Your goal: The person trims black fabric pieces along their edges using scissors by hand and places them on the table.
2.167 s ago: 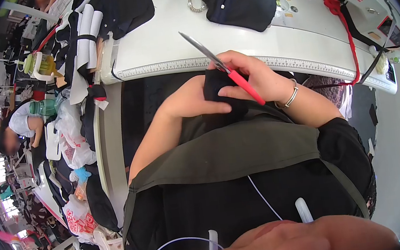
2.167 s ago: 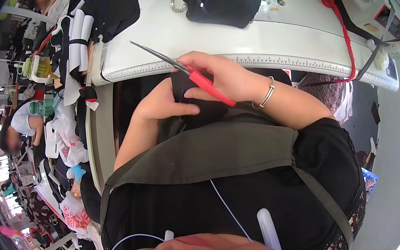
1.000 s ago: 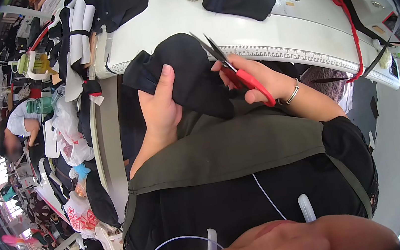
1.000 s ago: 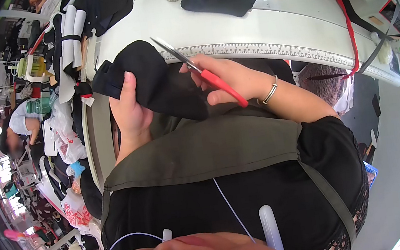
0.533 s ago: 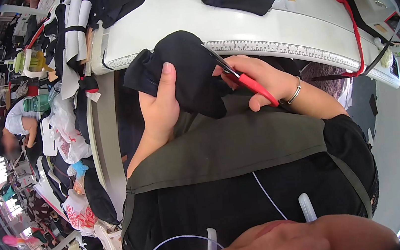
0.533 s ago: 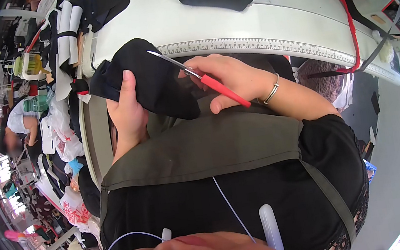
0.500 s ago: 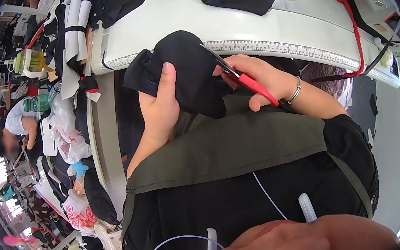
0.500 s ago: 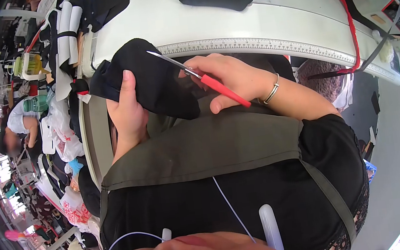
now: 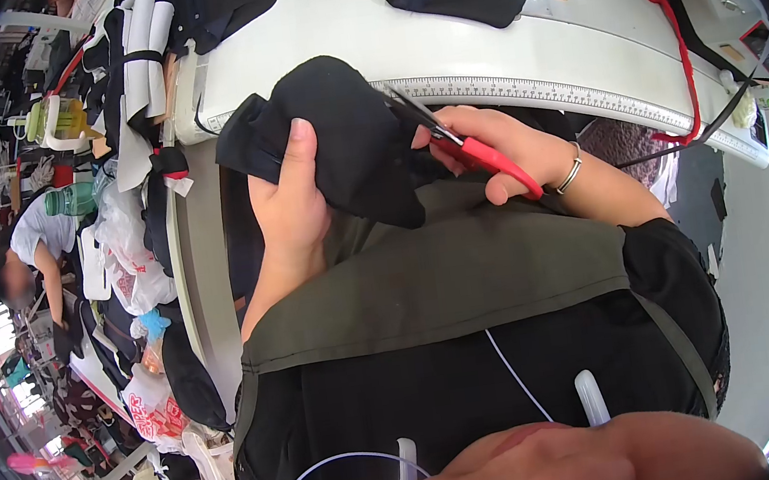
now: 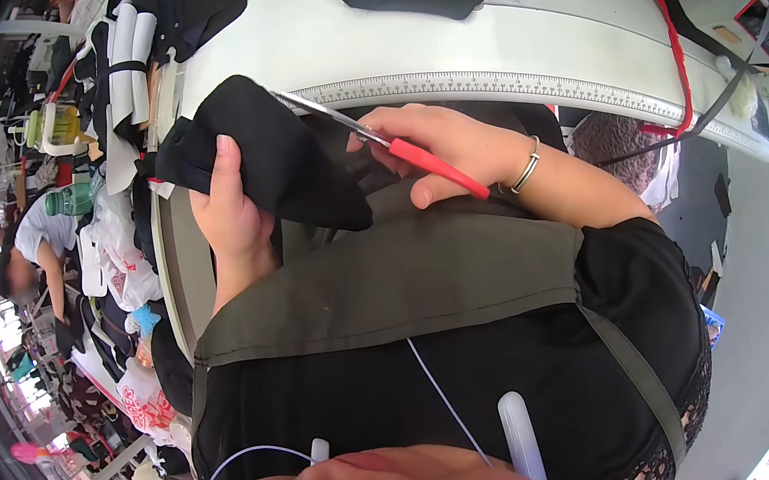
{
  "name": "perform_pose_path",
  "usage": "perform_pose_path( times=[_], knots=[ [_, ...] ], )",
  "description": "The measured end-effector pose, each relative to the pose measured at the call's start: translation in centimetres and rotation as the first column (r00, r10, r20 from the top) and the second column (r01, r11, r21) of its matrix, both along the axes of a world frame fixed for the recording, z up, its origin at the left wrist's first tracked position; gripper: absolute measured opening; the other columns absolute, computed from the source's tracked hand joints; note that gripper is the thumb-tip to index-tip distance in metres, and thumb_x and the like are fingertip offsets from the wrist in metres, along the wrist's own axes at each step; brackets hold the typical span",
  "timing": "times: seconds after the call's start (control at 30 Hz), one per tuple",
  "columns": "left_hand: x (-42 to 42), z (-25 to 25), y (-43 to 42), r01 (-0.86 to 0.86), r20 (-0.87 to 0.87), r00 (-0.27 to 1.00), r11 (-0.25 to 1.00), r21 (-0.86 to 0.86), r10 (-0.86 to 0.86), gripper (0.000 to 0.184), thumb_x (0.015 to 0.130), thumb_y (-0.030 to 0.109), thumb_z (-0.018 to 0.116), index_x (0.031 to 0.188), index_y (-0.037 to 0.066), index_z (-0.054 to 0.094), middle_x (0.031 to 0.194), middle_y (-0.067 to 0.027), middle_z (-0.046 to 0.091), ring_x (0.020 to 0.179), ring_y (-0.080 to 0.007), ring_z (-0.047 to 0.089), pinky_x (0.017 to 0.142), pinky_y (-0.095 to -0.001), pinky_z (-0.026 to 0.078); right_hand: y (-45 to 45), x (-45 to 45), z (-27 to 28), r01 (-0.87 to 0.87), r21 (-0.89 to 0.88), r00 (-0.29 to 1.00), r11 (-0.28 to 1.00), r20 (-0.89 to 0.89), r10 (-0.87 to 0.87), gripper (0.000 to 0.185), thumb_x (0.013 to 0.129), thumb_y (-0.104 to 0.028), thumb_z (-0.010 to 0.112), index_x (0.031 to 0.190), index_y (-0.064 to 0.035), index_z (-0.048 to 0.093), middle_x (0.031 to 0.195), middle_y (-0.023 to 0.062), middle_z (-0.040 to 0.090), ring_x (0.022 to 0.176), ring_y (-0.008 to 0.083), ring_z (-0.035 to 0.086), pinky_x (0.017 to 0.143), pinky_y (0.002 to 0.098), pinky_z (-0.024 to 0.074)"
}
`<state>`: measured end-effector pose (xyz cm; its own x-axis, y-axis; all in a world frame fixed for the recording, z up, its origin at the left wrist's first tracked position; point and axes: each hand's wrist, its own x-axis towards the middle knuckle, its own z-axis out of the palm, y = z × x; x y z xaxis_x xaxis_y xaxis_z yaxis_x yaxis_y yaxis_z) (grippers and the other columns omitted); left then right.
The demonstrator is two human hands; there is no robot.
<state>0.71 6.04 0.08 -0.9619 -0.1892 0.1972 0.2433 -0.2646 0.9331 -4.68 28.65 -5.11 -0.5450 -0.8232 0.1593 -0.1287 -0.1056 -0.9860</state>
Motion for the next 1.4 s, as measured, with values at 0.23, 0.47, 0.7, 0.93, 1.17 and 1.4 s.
perform_pose_path(
  times=[0.23, 0.47, 0.7, 0.93, 1.17, 1.4],
  knots=[
    [-0.4, -0.1, -0.1, -0.020, 0.031, 0.999, 0.990, -0.137, 0.024, 0.024, 0.092, 0.010, 0.052, 0.110, -0.005, 0.055, 0.105, -0.0076, 0.060, 0.094, -0.0131, 0.055, 0.084, -0.0260, 0.044, -0.3, 0.0, -0.3, -0.021, -0.113, 0.991, 0.993, -0.131, 0.006, 0.091, 0.060, -0.076, 0.061, 0.114, -0.0037, 0.050, 0.074, 0.0023, 0.046, 0.066, 0.0136, 0.047, 0.059, 0.0279, 0.0403],
    [-0.7, 0.3, 0.3, -0.003, -0.045, 0.999, 0.972, -0.235, -0.008, 0.020, 0.091, 0.009, 0.051, 0.104, -0.005, 0.058, 0.097, -0.0072, 0.062, 0.089, -0.0121, 0.056, 0.079, -0.0245, 0.045, 0.2, -0.5, 0.2, 0.017, 0.041, 0.971, 0.999, -0.238, -0.007, 0.101, 0.053, -0.078, 0.062, 0.117, -0.0017, 0.049, 0.086, 0.0039, 0.049, 0.075, 0.0134, 0.049, 0.069, 0.0268, 0.0415],
    [-1.0, -0.2, 0.4, -0.036, -0.020, 0.999, 0.972, -0.231, 0.032, 0.020, 0.091, 0.009, 0.051, 0.102, -0.006, 0.058, 0.095, -0.0073, 0.062, 0.086, -0.0125, 0.057, 0.077, -0.0246, 0.045, 0.3, -0.6, 0.2, 0.109, 0.078, 0.918, 0.991, -0.390, -0.071, 0.097, 0.054, -0.078, 0.062, 0.114, -0.0024, 0.053, 0.080, 0.0012, 0.051, 0.075, 0.0140, 0.049, 0.073, 0.0284, 0.0406],
    [-1.1, -0.3, 0.5, -0.077, -0.050, 0.997, 0.960, -0.270, 0.066, 0.019, 0.090, 0.010, 0.052, 0.100, -0.006, 0.059, 0.093, -0.0070, 0.062, 0.086, -0.0124, 0.057, 0.077, -0.0251, 0.045, 0.3, -0.4, 0.2, 0.161, 0.067, 0.911, 0.985, -0.395, -0.122, 0.094, 0.055, -0.077, 0.061, 0.111, -0.0028, 0.056, 0.076, 0.0007, 0.051, 0.074, 0.0153, 0.050, 0.076, 0.0293, 0.0397],
    [-1.1, 0.0, 0.6, -0.080, -0.070, 0.996, 0.956, -0.283, 0.063, 0.019, 0.090, 0.010, 0.053, 0.102, -0.005, 0.057, 0.095, -0.0071, 0.062, 0.086, -0.0125, 0.057, 0.078, -0.0255, 0.045, 0.4, -0.4, -0.8, 0.240, 0.024, 0.852, 0.970, -0.484, -0.199, 0.091, 0.056, -0.076, 0.062, 0.110, -0.0033, 0.056, 0.073, 0.0008, 0.052, 0.074, 0.0159, 0.051, 0.073, 0.0302, 0.0409],
    [-0.7, 0.1, 0.9, -0.088, -0.011, 0.996, 0.983, -0.158, 0.087, 0.024, 0.084, 0.005, 0.061, 0.104, -0.006, 0.055, 0.095, -0.0080, 0.061, 0.089, -0.0124, 0.056, 0.080, -0.0254, 0.045, 0.3, -0.4, -0.9, 0.242, -0.017, 0.856, 0.970, -0.467, -0.221, 0.090, 0.056, -0.076, 0.062, 0.109, -0.0031, 0.056, 0.071, 0.0008, 0.051, 0.068, 0.0147, 0.050, 0.068, 0.0288, 0.0408]
  ],
)
